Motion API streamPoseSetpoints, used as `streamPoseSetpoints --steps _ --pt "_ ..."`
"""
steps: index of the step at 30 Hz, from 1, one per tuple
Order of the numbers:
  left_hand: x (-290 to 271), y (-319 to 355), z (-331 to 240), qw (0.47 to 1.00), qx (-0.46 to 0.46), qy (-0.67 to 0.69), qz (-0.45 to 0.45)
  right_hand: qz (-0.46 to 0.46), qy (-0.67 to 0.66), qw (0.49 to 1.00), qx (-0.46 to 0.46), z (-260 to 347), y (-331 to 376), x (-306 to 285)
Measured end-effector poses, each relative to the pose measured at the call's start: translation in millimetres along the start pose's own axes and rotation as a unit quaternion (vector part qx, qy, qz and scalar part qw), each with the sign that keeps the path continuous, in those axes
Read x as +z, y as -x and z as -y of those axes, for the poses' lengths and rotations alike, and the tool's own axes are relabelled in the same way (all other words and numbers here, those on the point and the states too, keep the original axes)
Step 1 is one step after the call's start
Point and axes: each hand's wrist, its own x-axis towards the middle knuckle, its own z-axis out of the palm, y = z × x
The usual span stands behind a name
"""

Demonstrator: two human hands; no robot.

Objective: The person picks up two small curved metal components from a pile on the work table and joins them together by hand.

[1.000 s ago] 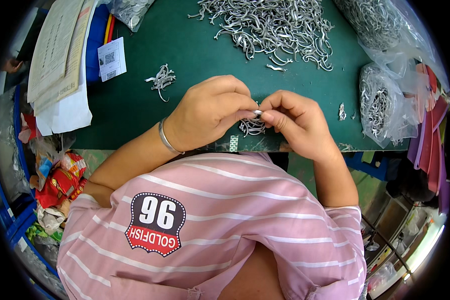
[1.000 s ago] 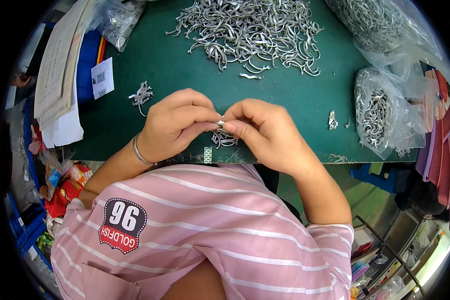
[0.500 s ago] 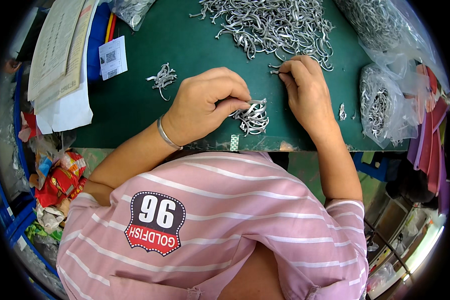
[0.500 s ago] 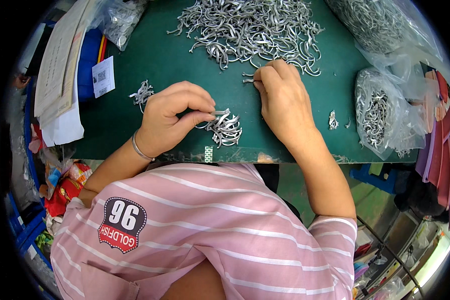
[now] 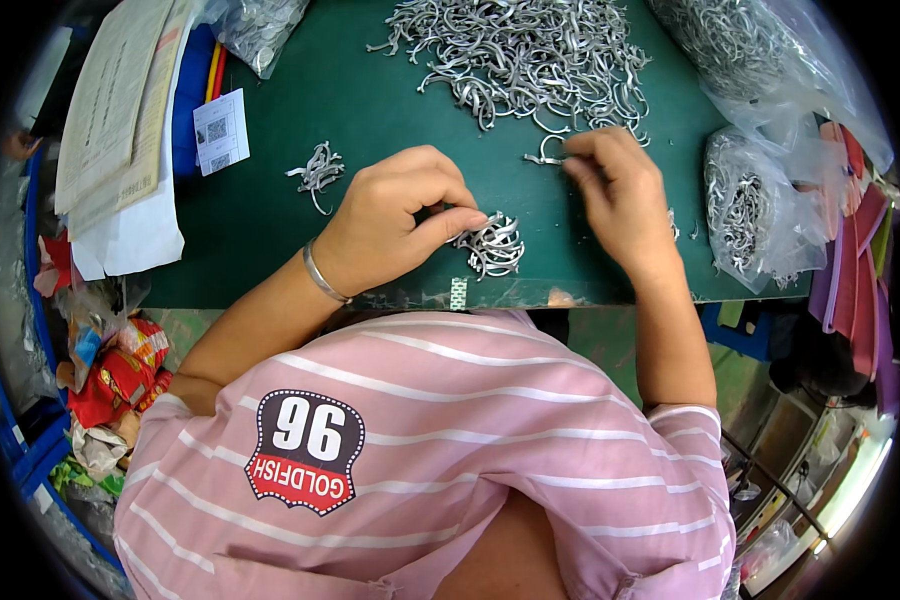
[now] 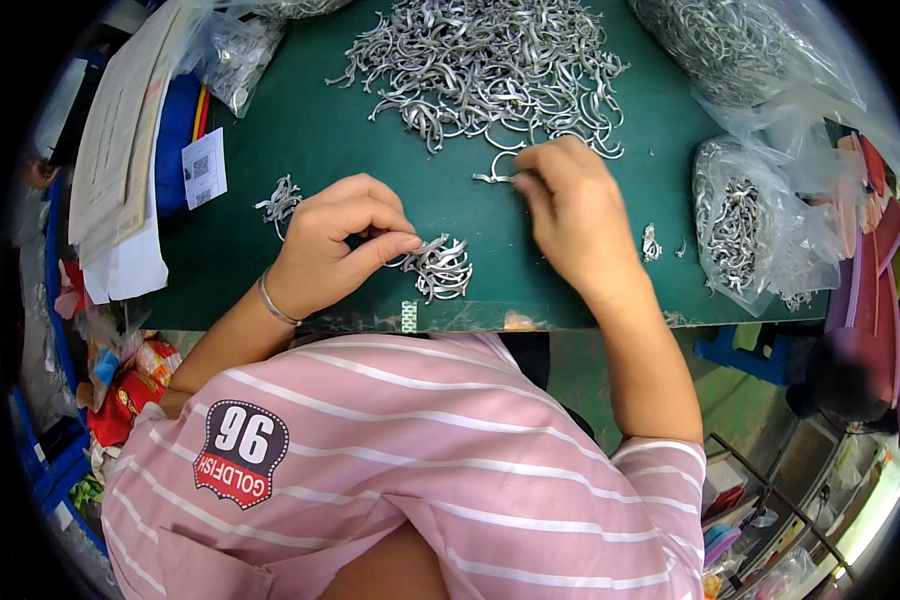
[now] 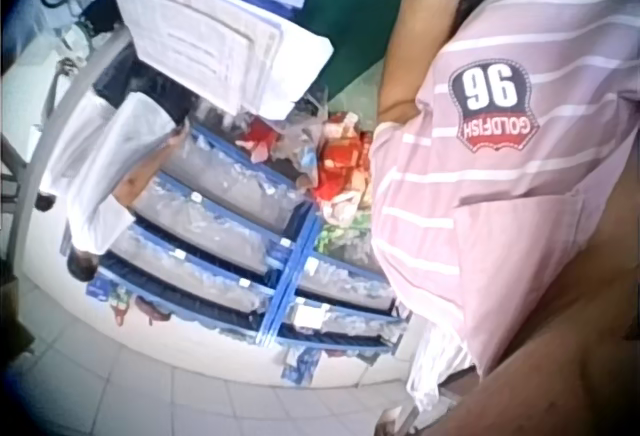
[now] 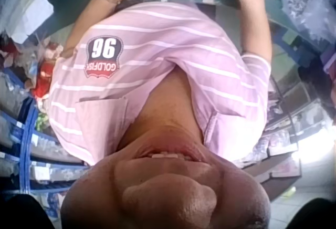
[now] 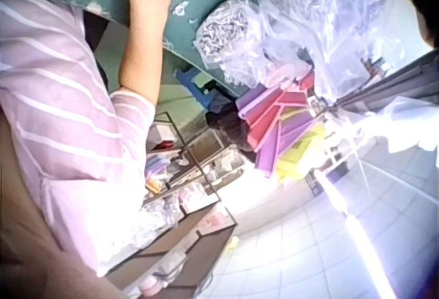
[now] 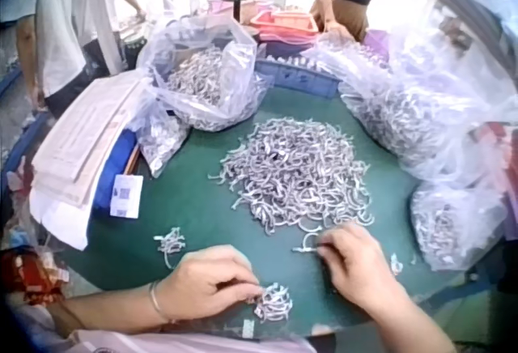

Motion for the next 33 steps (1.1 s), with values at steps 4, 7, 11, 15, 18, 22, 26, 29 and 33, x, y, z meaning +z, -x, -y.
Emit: streamPoseSetpoints --steps 4,7,11,15,18,22,26,29,33 --pt "1 -1 0 1.0 -0.012 0.002 -0.012 0.014 0.024 0.999 -0.037 0 4 10" --pt "2 -3 -2 1.0 -0.01 0.007 -0.015 0.039 -0.061 0.997 0.02 6 9 0" --pt "0 -3 -4 1.0 -0.003 -0.008 -0.016 0.051 -0.145 0.988 0.023 8 22 -15" --pt "1 -1 -9 0.999 -0.02 -0.004 -0.029 -0.133 -0.075 0.988 0.027 -11 44 -44" --pt "3 -2 -10 1.0 -0.017 0.003 -0.02 -0.309 0.143 0.938 0.059 -47 56 -79" --pt "2 -2 -10 1.0 -0.011 0.013 -0.02 -0.305 0.345 0.886 0.05 -73 57 -108" --pt "3 -1 -8 0.999 -0.023 0.024 -0.024 -0.321 0.241 0.916 -0.004 -45 35 -79" --pt "3 1 -5 0.999 -0.021 0.029 -0.032 -0.168 0.107 0.977 -0.072 -14 13 -43" --pt "3 -1 -5 0.999 -0.014 0.032 -0.035 -0.031 0.069 0.989 -0.125 -4 -5 1"
